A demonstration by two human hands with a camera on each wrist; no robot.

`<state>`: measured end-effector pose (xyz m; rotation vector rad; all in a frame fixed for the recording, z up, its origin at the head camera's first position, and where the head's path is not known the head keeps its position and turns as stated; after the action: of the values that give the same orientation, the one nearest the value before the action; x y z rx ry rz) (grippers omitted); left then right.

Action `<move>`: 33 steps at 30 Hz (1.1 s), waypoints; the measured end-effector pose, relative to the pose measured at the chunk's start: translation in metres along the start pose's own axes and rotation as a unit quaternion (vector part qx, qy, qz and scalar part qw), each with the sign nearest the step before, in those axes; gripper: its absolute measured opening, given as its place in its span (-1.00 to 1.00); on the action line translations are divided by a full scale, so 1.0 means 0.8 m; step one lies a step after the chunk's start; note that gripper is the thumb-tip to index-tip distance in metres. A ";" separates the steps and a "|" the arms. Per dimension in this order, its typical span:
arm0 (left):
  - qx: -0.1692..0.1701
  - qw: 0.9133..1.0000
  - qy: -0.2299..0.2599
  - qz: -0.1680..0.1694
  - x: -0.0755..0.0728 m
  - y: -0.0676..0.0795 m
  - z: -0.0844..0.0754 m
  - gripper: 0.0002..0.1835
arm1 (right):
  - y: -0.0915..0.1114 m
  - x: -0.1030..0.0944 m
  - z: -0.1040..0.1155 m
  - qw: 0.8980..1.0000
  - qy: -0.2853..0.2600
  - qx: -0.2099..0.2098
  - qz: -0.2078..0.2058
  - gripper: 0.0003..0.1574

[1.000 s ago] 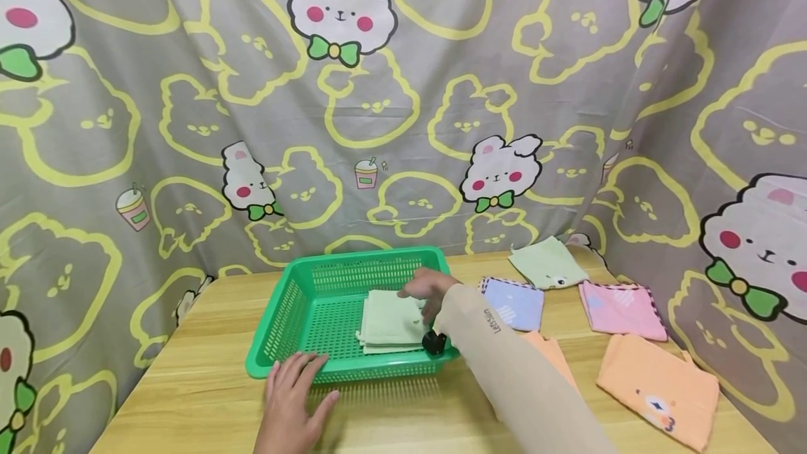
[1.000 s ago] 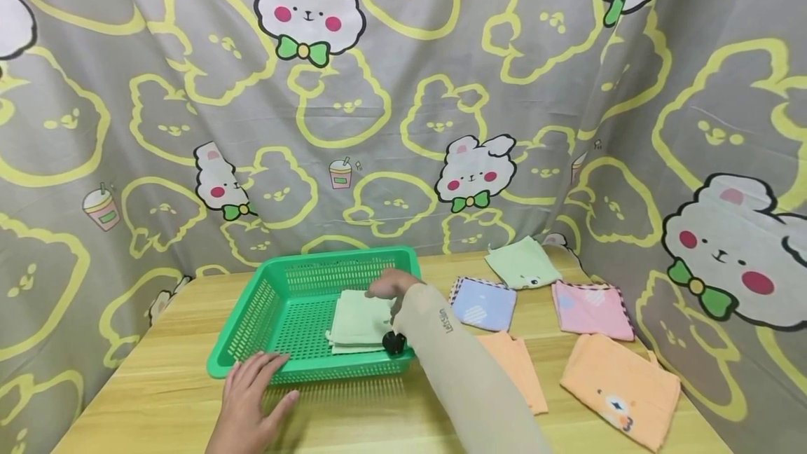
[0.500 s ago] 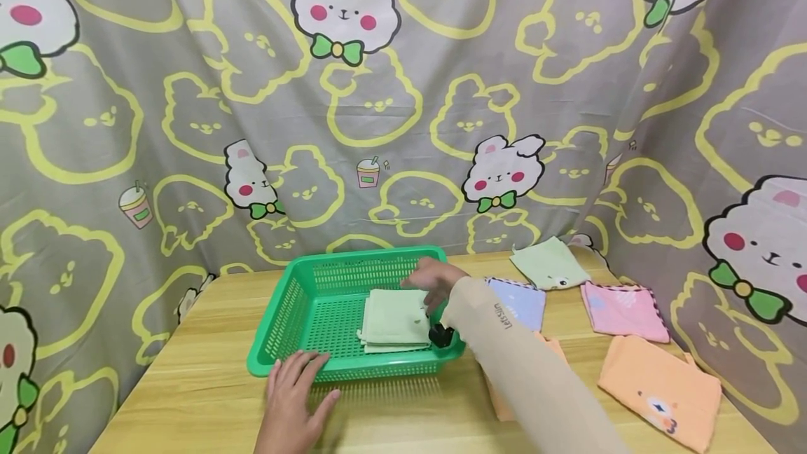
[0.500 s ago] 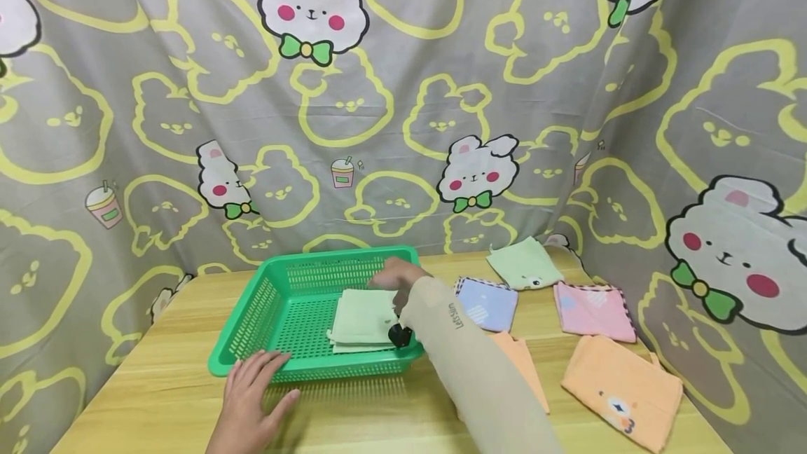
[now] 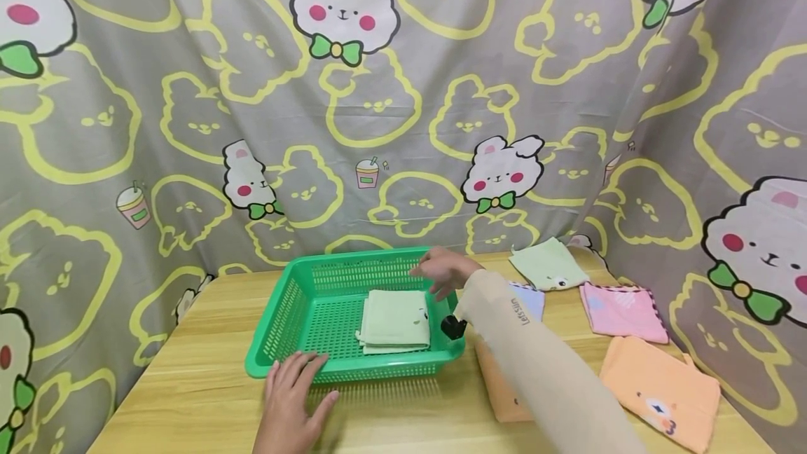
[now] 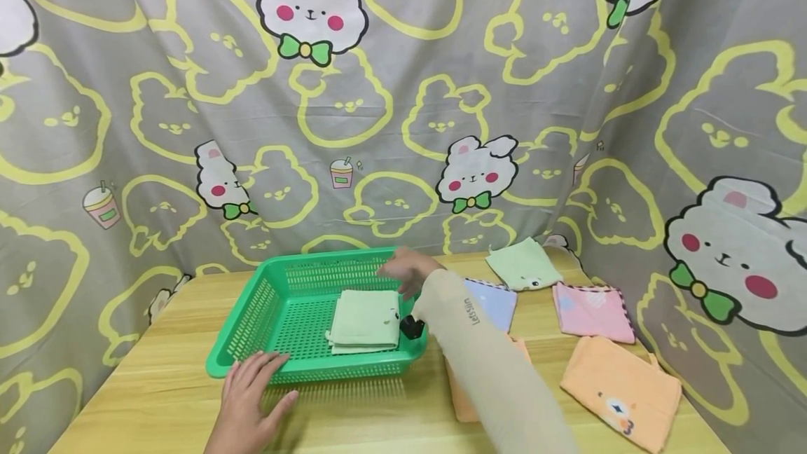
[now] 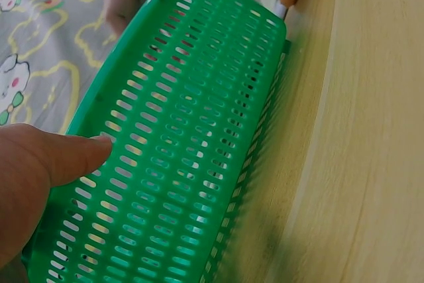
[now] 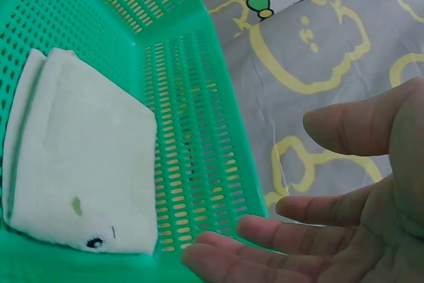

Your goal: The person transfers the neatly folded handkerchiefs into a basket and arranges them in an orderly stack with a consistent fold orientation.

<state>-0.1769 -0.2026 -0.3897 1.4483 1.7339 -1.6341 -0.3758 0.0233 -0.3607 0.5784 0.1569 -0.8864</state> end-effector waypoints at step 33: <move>0.009 1.000 0.003 -0.008 -0.002 0.000 -0.002 -0.40 | 0.029 -0.077 -0.038 0.996 -0.049 -0.032 -0.063 -0.45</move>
<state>-0.1760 -0.2017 -0.3882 1.4518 1.7425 -1.6598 -0.3936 0.0932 -0.3538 0.4678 0.1340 -1.0257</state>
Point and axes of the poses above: each hand's wrist, its own y-axis away from the middle knuckle, its own x-axis out of the palm, z = x × y, the point moved 9 cm from there along -y, towards the middle knuckle, and after that the axes turned 8 degrees about z, right-handed, at the moved point
